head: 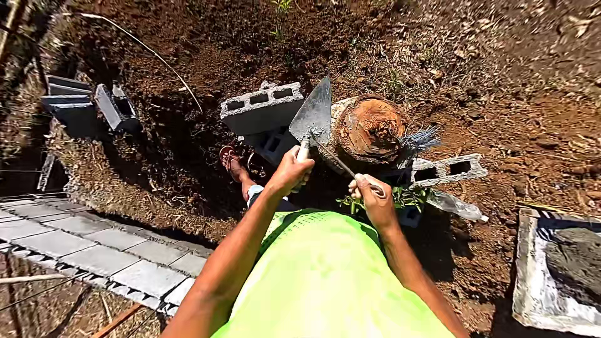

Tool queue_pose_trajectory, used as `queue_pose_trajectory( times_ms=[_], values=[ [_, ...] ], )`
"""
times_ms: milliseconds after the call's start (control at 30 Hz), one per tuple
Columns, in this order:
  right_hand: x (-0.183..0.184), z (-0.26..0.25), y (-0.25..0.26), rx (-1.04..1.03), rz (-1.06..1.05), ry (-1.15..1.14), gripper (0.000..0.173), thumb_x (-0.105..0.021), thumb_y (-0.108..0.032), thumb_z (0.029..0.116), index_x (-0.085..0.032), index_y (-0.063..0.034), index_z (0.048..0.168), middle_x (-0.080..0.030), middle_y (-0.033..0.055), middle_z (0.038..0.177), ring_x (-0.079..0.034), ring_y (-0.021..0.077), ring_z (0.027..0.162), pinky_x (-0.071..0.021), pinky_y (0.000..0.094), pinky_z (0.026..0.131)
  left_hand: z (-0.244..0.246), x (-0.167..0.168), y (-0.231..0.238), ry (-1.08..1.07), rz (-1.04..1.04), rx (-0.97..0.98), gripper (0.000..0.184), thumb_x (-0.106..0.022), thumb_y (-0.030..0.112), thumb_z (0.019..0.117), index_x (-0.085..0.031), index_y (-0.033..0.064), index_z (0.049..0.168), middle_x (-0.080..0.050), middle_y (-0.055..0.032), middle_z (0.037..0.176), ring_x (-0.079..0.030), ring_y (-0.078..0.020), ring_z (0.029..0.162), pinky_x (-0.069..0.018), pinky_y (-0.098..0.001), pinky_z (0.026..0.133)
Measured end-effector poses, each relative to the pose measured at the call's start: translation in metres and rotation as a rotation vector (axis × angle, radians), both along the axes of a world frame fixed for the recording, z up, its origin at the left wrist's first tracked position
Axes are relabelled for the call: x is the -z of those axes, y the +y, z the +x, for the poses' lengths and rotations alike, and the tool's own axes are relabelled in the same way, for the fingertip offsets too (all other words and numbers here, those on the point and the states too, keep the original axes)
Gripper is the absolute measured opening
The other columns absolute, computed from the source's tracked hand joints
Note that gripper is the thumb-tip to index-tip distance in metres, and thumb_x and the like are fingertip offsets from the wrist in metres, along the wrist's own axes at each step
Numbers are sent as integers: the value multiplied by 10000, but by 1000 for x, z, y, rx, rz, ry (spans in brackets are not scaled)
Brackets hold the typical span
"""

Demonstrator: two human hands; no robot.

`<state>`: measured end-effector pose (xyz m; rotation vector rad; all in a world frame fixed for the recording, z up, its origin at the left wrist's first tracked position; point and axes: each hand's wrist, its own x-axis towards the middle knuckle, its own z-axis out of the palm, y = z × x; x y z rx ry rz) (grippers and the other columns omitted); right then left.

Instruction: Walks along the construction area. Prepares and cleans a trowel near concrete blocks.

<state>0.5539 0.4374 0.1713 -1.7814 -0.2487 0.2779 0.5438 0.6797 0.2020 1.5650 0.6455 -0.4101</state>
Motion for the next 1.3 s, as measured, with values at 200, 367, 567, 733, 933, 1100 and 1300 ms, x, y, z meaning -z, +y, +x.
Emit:
queue_pose_trajectory(
  times_ms=[200, 367, 567, 733, 933, 1100, 1300],
  values=[
    [7, 6, 8, -2, -17, 34, 349, -509, -271, 1074, -730, -37, 940, -699, 14, 791, -665, 90, 698, -590, 308, 696, 3, -2, 2, 4, -48, 1, 238, -603, 83, 966, -512, 41, 1182, -563, -61, 729, -520, -133, 504, -478, -274, 469],
    [-1, 6, 10, 19, 43, -84, 355, -437, -269, 1100, -675, -42, 966, -700, 15, 864, -690, 99, 803, -611, 311, 757, -2, 0, 8, -1, -48, 22, 230, -614, 85, 959, -520, 30, 1161, -562, -66, 710, -527, -140, 498, -489, -285, 464],
    [-2, 7, 6, 23, 70, -124, 350, -420, -245, 1111, -658, -35, 964, -709, 14, 883, -689, 80, 803, -607, 278, 746, 1, 3, 12, -5, -46, 68, 255, -625, 63, 949, -521, 17, 1178, -571, -78, 740, -532, -148, 505, -497, -290, 471],
    [-2, 13, 4, -6, 7, -43, 352, -492, -245, 1081, -725, -40, 916, -692, -12, 776, -652, 51, 703, -583, 257, 697, 11, 2, 12, -35, -38, 93, 264, -623, 70, 953, -528, 22, 1195, -574, -77, 725, -531, -151, 502, -487, -286, 467],
    [-6, 17, -1, -31, -116, 7, 354, -513, -280, 1069, -734, -52, 912, -685, -2, 760, -648, 66, 684, -575, 284, 686, 7, -2, 10, -21, -20, 95, 269, -615, 91, 958, -523, 50, 1207, -557, -64, 708, -508, -133, 489, -468, -276, 461],
    [8, 18, -6, -77, 0, -35, 350, -476, -281, 1087, -696, -47, 948, -680, 1, 821, -646, 76, 737, -574, 287, 705, 5, 3, 15, -34, -48, 99, 281, -631, 74, 936, -536, 24, 1196, -587, -83, 767, -538, -148, 518, -501, -291, 473],
    [4, 14, -4, -79, 46, -83, 364, -459, -300, 1099, -685, -57, 949, -698, -3, 852, -672, 73, 775, -598, 279, 720, 3, 6, 14, -33, -72, 91, 276, -630, 77, 934, -534, 29, 1188, -579, -80, 750, -525, -143, 501, -488, -283, 461]
  ],
)
